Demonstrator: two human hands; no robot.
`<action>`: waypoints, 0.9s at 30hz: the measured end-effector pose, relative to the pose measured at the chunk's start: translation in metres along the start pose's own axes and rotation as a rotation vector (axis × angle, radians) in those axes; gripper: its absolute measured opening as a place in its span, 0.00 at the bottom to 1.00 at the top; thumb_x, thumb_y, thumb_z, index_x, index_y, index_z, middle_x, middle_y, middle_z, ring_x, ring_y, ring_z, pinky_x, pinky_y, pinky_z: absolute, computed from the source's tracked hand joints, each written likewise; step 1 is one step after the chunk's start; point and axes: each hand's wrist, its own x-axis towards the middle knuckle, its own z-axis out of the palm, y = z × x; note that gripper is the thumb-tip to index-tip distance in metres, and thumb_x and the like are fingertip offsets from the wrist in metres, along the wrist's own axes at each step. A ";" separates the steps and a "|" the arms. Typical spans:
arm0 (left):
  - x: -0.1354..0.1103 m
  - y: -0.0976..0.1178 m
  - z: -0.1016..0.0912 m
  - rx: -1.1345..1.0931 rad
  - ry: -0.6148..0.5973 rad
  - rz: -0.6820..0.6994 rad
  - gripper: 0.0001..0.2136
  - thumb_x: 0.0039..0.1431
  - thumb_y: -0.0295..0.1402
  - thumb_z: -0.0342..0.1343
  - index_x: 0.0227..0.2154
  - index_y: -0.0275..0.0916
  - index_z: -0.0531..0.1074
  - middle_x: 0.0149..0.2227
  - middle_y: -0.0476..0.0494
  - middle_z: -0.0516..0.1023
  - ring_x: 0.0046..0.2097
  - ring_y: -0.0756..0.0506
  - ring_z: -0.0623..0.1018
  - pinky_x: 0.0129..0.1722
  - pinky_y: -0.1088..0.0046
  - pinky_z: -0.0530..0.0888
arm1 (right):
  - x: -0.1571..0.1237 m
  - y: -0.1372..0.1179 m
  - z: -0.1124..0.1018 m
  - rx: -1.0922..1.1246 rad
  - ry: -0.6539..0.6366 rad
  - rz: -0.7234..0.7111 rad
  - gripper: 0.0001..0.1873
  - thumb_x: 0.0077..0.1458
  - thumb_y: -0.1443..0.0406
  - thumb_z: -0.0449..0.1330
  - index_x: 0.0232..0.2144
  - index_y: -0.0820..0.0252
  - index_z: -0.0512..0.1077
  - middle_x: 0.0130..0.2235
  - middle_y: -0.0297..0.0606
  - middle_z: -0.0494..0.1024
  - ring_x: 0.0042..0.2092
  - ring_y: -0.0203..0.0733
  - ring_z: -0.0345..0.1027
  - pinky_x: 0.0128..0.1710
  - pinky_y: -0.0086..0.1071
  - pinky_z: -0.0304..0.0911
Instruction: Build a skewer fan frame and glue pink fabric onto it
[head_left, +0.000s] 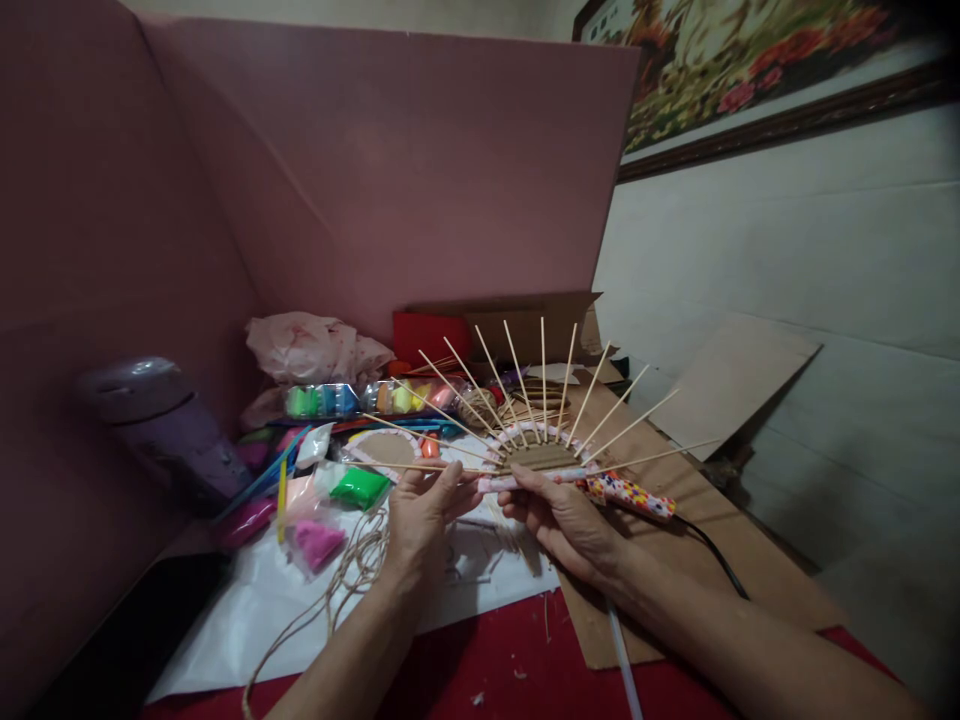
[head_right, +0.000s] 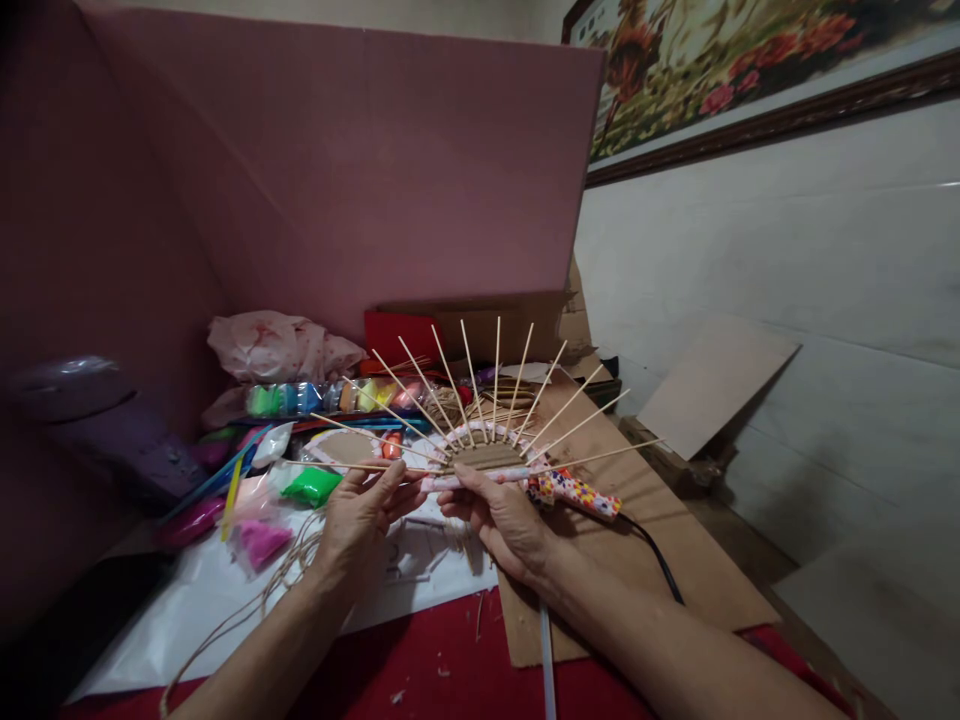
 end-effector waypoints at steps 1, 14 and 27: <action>0.000 0.000 0.000 0.003 -0.001 0.001 0.10 0.43 0.32 0.60 0.27 0.35 0.65 0.25 0.42 0.78 0.28 0.46 0.77 0.29 0.69 0.74 | 0.000 0.000 0.000 0.000 0.001 0.003 0.05 0.43 0.68 0.62 0.24 0.68 0.74 0.25 0.39 0.76 0.25 0.32 0.68 0.30 0.25 0.64; 0.002 -0.002 0.000 -0.017 -0.002 -0.012 0.10 0.43 0.32 0.60 0.26 0.35 0.64 0.25 0.42 0.77 0.27 0.46 0.77 0.29 0.69 0.73 | 0.001 0.002 -0.003 0.004 -0.013 -0.010 0.05 0.45 0.68 0.60 0.25 0.68 0.74 0.25 0.39 0.76 0.26 0.32 0.68 0.30 0.25 0.65; -0.001 0.000 0.001 -0.017 0.006 -0.007 0.10 0.42 0.32 0.61 0.25 0.35 0.65 0.24 0.43 0.78 0.28 0.46 0.77 0.30 0.68 0.73 | 0.002 0.002 -0.003 0.003 -0.008 -0.008 0.05 0.44 0.68 0.61 0.24 0.68 0.73 0.25 0.39 0.76 0.26 0.33 0.68 0.30 0.26 0.64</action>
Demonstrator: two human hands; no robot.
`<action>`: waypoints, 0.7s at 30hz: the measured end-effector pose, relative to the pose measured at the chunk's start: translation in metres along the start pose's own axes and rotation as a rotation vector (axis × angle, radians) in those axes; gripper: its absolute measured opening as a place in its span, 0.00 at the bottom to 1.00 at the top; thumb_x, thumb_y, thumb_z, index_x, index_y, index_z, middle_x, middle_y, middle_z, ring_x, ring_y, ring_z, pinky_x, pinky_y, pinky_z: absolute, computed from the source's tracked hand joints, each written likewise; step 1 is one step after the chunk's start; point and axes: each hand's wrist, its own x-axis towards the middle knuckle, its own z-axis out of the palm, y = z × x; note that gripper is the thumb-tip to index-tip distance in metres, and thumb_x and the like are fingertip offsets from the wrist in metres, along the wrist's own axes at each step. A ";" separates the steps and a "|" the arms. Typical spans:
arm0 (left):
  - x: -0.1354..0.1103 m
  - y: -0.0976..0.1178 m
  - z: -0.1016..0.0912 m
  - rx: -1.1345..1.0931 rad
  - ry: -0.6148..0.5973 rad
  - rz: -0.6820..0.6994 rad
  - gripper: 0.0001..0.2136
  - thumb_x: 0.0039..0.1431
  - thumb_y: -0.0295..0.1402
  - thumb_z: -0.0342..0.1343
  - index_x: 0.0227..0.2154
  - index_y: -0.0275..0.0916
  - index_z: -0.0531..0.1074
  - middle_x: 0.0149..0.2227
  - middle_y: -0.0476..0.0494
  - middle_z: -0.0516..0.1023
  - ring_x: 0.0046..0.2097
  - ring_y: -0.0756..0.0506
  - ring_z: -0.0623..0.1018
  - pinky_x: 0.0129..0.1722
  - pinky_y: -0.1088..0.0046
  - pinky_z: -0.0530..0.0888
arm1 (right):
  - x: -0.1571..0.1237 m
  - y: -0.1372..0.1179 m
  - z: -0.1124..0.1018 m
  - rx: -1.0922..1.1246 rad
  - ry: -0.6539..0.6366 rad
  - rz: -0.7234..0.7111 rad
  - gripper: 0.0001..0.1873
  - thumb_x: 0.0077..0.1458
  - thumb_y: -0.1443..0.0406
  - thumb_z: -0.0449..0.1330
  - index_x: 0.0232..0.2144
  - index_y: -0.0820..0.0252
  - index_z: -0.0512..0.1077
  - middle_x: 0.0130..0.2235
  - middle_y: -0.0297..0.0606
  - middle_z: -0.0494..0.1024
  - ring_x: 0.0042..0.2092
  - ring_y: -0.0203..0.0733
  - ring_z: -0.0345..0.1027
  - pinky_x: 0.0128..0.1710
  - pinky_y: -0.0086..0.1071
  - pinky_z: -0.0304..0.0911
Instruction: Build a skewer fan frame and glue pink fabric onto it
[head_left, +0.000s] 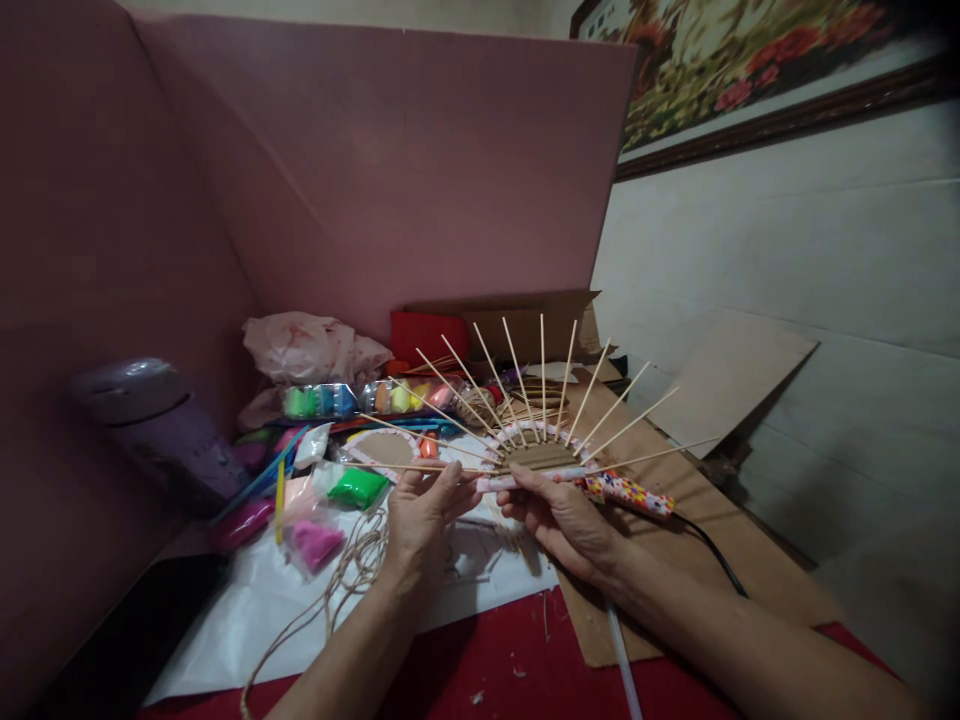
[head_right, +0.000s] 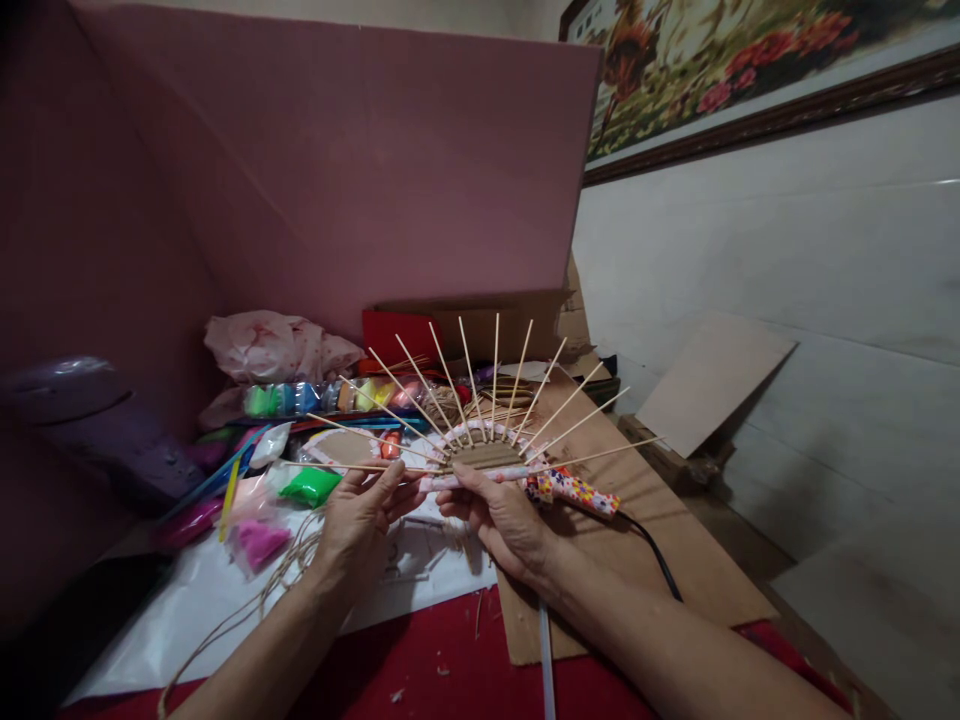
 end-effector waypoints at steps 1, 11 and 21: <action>0.000 0.000 0.000 0.000 -0.002 0.000 0.10 0.42 0.32 0.60 0.25 0.35 0.65 0.24 0.43 0.78 0.28 0.46 0.77 0.30 0.68 0.73 | 0.000 0.000 0.000 0.004 -0.003 0.001 0.05 0.44 0.68 0.61 0.24 0.68 0.73 0.24 0.39 0.76 0.26 0.32 0.68 0.30 0.25 0.64; 0.000 -0.001 -0.002 -0.004 -0.009 -0.002 0.11 0.41 0.32 0.61 0.26 0.35 0.66 0.24 0.42 0.78 0.28 0.46 0.77 0.30 0.69 0.73 | -0.001 -0.001 0.001 0.002 0.002 0.014 0.05 0.44 0.68 0.61 0.24 0.67 0.73 0.24 0.39 0.76 0.25 0.32 0.68 0.29 0.25 0.64; -0.001 0.001 0.000 0.005 0.009 -0.012 0.11 0.40 0.32 0.62 0.25 0.35 0.65 0.23 0.43 0.77 0.27 0.46 0.77 0.28 0.70 0.73 | -0.002 -0.002 0.004 0.003 0.012 0.008 0.03 0.43 0.69 0.61 0.23 0.67 0.73 0.24 0.37 0.75 0.25 0.32 0.68 0.28 0.24 0.64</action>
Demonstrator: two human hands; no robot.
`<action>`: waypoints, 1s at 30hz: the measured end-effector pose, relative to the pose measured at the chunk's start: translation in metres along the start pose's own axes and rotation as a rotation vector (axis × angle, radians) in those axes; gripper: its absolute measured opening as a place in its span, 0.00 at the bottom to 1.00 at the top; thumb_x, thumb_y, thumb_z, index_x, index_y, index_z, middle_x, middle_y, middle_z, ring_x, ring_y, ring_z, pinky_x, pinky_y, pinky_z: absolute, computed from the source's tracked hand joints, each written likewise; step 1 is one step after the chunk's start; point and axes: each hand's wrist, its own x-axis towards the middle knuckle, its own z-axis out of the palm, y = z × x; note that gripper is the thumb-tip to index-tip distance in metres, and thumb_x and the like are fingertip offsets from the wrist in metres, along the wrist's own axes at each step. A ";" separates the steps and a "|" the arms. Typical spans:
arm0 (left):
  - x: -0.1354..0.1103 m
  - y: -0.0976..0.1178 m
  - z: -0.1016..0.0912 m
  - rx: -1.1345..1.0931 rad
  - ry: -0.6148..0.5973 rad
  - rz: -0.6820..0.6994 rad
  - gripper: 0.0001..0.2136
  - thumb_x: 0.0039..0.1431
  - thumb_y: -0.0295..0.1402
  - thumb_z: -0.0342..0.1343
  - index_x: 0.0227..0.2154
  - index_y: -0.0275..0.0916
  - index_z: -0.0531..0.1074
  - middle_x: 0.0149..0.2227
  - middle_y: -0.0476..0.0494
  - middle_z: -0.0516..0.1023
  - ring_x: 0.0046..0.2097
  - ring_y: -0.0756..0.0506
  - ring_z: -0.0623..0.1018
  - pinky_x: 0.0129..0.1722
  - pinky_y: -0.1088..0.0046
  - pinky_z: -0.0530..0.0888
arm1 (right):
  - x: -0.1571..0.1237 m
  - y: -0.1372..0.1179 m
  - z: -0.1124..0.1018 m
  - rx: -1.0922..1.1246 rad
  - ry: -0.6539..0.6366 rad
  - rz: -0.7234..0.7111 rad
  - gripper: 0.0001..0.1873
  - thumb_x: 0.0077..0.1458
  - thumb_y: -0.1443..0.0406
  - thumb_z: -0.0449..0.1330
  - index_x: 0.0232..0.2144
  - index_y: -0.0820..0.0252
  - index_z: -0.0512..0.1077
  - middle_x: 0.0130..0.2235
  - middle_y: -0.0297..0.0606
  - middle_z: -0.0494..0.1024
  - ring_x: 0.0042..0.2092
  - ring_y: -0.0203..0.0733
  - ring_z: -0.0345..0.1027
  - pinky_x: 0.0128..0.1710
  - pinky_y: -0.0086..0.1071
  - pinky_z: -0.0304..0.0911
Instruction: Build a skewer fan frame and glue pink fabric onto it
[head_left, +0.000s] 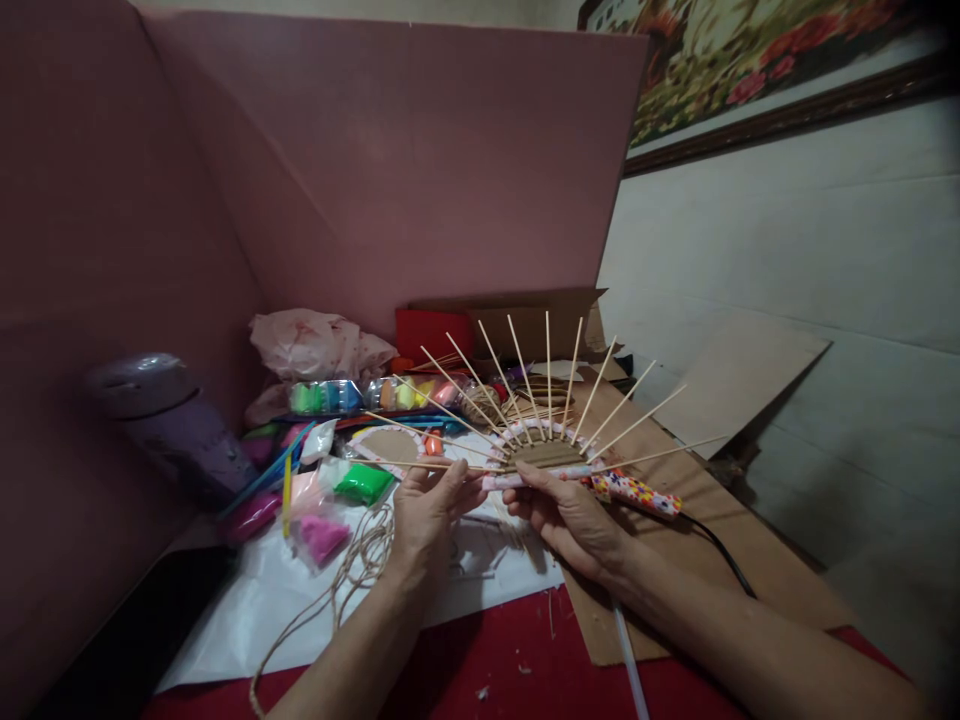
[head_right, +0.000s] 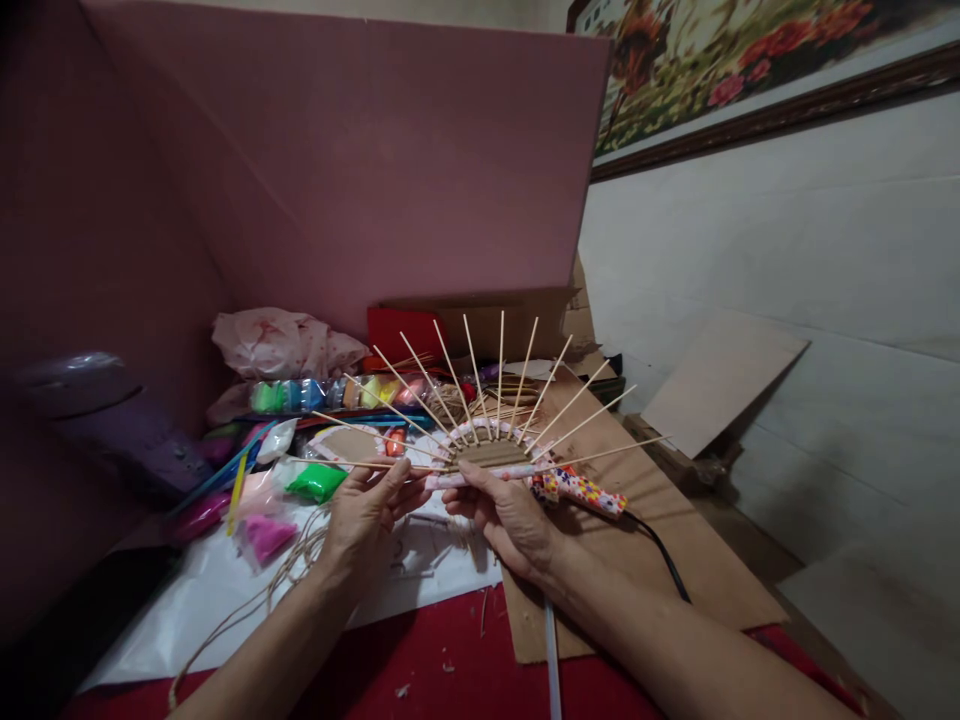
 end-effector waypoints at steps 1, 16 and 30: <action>0.000 0.000 0.000 -0.002 -0.003 0.000 0.11 0.40 0.32 0.62 0.25 0.35 0.65 0.23 0.43 0.77 0.26 0.46 0.77 0.28 0.70 0.73 | 0.000 0.000 0.000 -0.002 0.005 -0.002 0.03 0.44 0.69 0.61 0.23 0.67 0.73 0.24 0.37 0.75 0.25 0.32 0.68 0.28 0.24 0.64; 0.003 -0.005 -0.005 0.004 -0.030 0.014 0.11 0.42 0.33 0.61 0.26 0.35 0.65 0.24 0.44 0.78 0.27 0.45 0.77 0.30 0.67 0.74 | 0.000 0.002 -0.002 -0.017 0.010 0.014 0.04 0.43 0.68 0.62 0.24 0.67 0.74 0.24 0.38 0.76 0.25 0.32 0.67 0.29 0.25 0.64; 0.003 -0.002 -0.004 0.010 -0.038 0.008 0.11 0.41 0.34 0.61 0.25 0.35 0.65 0.24 0.43 0.78 0.27 0.44 0.78 0.30 0.65 0.74 | -0.001 0.001 -0.002 -0.024 -0.001 0.016 0.07 0.43 0.66 0.62 0.23 0.67 0.73 0.25 0.38 0.76 0.26 0.32 0.67 0.29 0.25 0.63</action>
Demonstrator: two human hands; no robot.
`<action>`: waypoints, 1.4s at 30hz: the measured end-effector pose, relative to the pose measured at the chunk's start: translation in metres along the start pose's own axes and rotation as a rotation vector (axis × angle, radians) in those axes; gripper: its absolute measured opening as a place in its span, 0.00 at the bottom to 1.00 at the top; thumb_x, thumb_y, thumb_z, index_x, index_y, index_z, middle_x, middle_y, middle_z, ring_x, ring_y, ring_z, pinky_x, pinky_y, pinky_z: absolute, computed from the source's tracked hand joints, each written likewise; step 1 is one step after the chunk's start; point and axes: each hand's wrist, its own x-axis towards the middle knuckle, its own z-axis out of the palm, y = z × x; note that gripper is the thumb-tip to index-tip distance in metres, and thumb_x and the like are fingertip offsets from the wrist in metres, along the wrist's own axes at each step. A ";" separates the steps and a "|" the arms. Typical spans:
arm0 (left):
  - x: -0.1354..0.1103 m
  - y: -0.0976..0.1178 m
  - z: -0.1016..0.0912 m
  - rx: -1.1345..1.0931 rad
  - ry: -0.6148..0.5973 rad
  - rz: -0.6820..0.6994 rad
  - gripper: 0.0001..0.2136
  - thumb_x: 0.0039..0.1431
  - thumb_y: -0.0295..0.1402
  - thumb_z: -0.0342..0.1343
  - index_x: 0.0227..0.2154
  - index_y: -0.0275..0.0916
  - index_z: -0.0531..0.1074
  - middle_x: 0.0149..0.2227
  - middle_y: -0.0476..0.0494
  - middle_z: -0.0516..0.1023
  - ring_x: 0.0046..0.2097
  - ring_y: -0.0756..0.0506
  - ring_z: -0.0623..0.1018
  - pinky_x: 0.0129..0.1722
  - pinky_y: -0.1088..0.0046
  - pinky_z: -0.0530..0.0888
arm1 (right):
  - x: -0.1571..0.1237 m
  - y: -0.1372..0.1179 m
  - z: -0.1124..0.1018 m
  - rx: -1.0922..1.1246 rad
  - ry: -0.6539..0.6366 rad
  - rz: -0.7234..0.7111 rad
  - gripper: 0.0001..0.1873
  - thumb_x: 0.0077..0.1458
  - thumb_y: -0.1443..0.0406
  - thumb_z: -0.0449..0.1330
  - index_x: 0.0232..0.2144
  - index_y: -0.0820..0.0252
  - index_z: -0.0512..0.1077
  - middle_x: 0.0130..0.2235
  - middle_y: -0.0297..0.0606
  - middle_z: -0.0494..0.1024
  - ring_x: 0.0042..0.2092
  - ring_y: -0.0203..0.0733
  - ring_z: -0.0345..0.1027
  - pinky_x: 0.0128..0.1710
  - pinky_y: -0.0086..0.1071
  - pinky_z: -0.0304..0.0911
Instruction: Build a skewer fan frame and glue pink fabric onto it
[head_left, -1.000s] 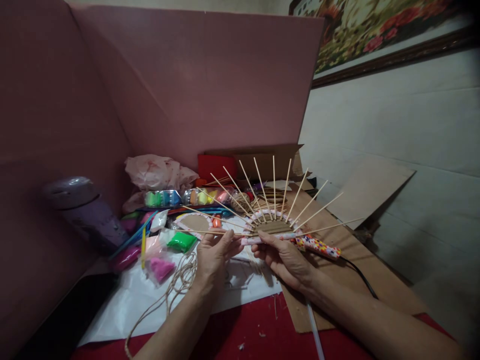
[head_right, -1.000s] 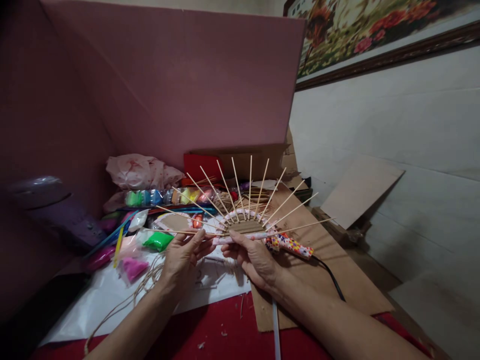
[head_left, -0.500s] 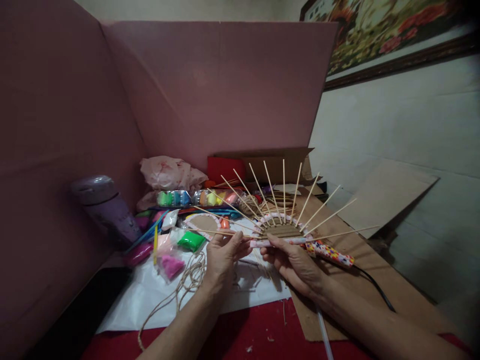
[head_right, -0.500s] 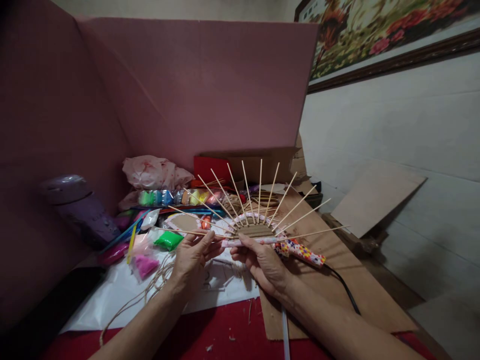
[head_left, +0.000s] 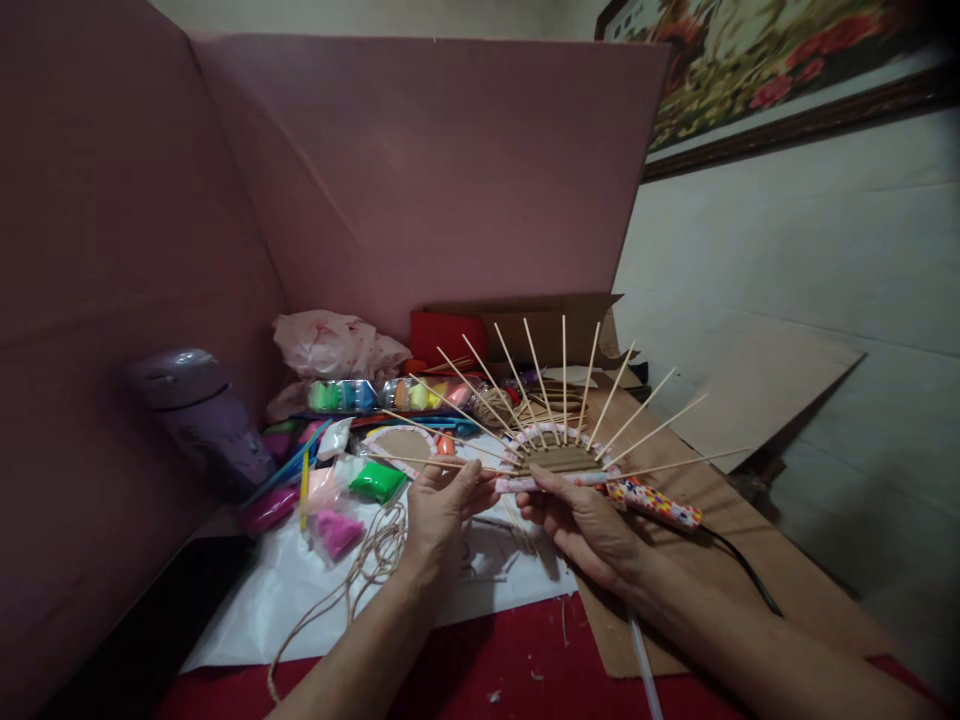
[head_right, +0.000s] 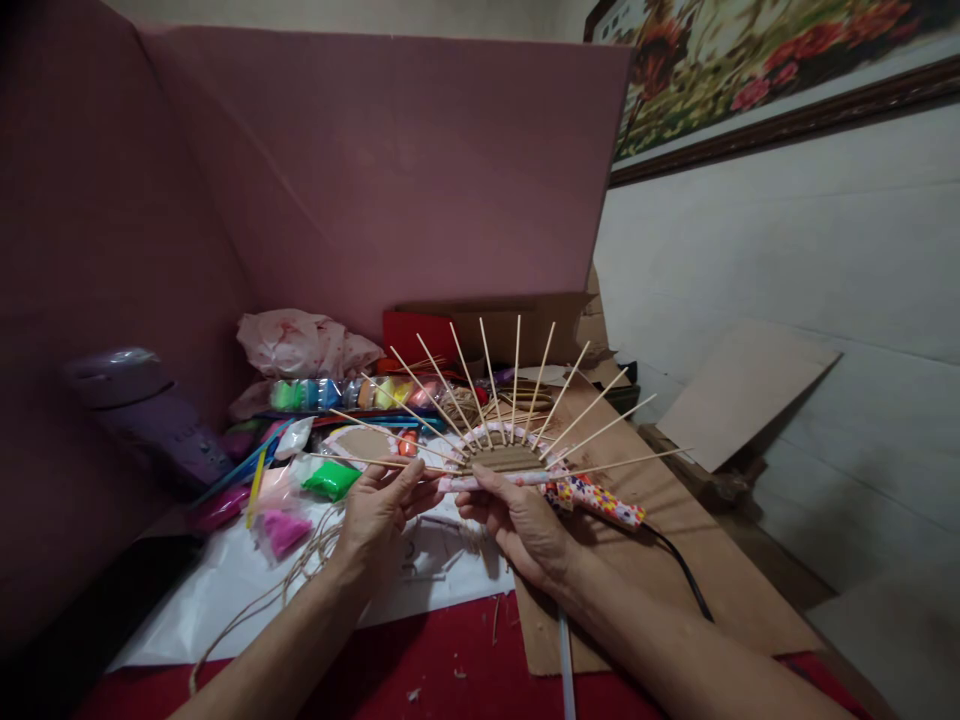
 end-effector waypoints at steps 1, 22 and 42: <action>0.000 0.000 0.000 -0.001 0.002 0.001 0.12 0.40 0.34 0.62 0.25 0.35 0.65 0.24 0.43 0.78 0.27 0.45 0.77 0.30 0.66 0.74 | 0.000 0.000 0.000 0.001 -0.002 -0.005 0.06 0.43 0.66 0.62 0.23 0.66 0.73 0.25 0.38 0.75 0.26 0.32 0.67 0.29 0.25 0.63; -0.007 0.002 0.005 0.050 0.002 0.056 0.10 0.42 0.32 0.61 0.25 0.35 0.65 0.24 0.44 0.77 0.27 0.46 0.77 0.30 0.68 0.74 | 0.000 0.000 -0.006 0.009 -0.098 -0.047 0.06 0.47 0.68 0.58 0.25 0.67 0.73 0.25 0.38 0.76 0.26 0.32 0.67 0.30 0.26 0.62; -0.006 -0.001 0.004 0.074 -0.024 0.091 0.09 0.44 0.32 0.59 0.27 0.35 0.66 0.25 0.44 0.78 0.28 0.46 0.77 0.32 0.68 0.73 | 0.003 0.003 -0.011 0.007 -0.191 -0.085 0.11 0.48 0.63 0.58 0.27 0.69 0.73 0.26 0.41 0.76 0.27 0.33 0.67 0.30 0.26 0.62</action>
